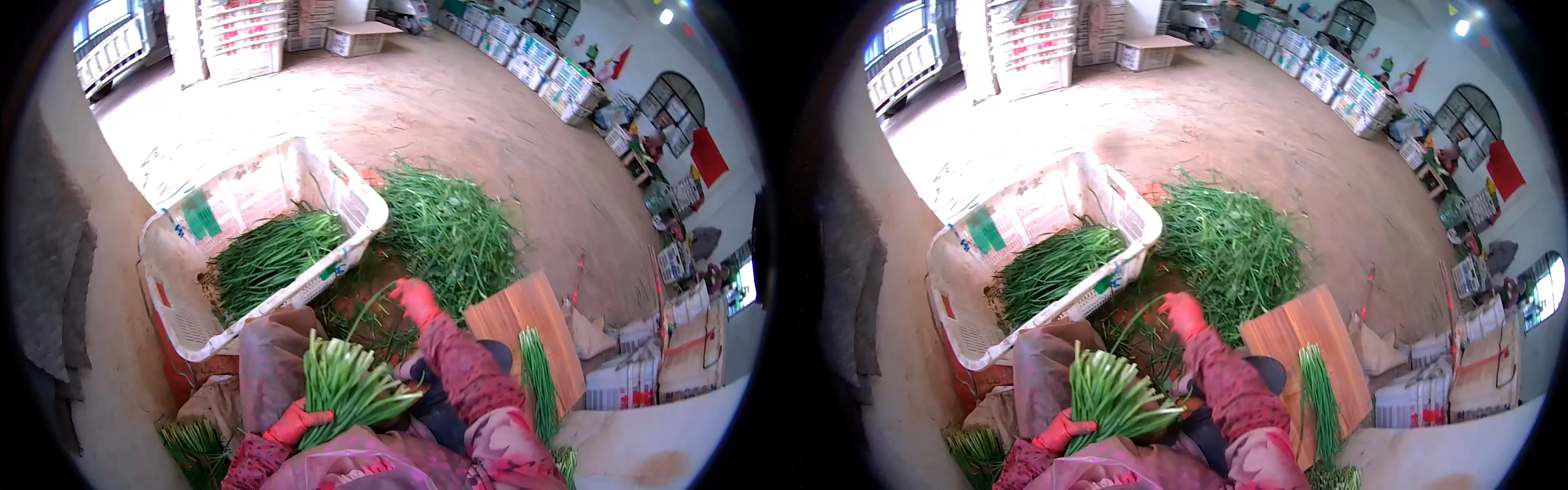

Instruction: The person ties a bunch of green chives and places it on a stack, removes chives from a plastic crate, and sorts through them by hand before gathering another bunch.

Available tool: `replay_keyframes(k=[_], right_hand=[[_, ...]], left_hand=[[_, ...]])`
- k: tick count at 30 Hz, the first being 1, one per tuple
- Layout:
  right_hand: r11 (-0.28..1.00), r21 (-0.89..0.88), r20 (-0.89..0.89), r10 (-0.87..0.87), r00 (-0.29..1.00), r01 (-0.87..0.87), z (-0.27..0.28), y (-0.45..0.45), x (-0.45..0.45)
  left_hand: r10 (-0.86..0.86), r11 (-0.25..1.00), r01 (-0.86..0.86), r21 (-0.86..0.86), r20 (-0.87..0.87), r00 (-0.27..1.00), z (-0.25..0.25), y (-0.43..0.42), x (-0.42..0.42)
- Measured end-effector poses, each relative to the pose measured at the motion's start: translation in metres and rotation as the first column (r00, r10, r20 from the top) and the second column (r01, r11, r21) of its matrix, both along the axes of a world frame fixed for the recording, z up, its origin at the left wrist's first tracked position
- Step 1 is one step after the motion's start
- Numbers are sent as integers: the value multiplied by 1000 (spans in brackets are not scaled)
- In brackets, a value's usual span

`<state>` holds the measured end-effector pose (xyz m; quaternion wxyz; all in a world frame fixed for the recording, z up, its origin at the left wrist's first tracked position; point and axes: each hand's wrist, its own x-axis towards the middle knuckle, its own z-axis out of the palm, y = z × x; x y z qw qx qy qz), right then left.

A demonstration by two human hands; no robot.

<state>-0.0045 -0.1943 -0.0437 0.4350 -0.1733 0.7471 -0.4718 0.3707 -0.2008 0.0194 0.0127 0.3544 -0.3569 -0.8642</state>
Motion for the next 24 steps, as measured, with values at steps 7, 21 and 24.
replay_keyframes(k=[7,21,24], right_hand=[[467,373,-78,877,474,-802,54,134,2],[823,-547,560,221,799,156,28,17,142],[835,-505,696,245,675,218,50,17,142]], left_hand=[[267,957,-273,-93,-74,961,-4,-6,7],[-65,975,50,-218,-62,996,13,-4,-38],[-262,952,239,-189,-109,959,43,-23,-39]])
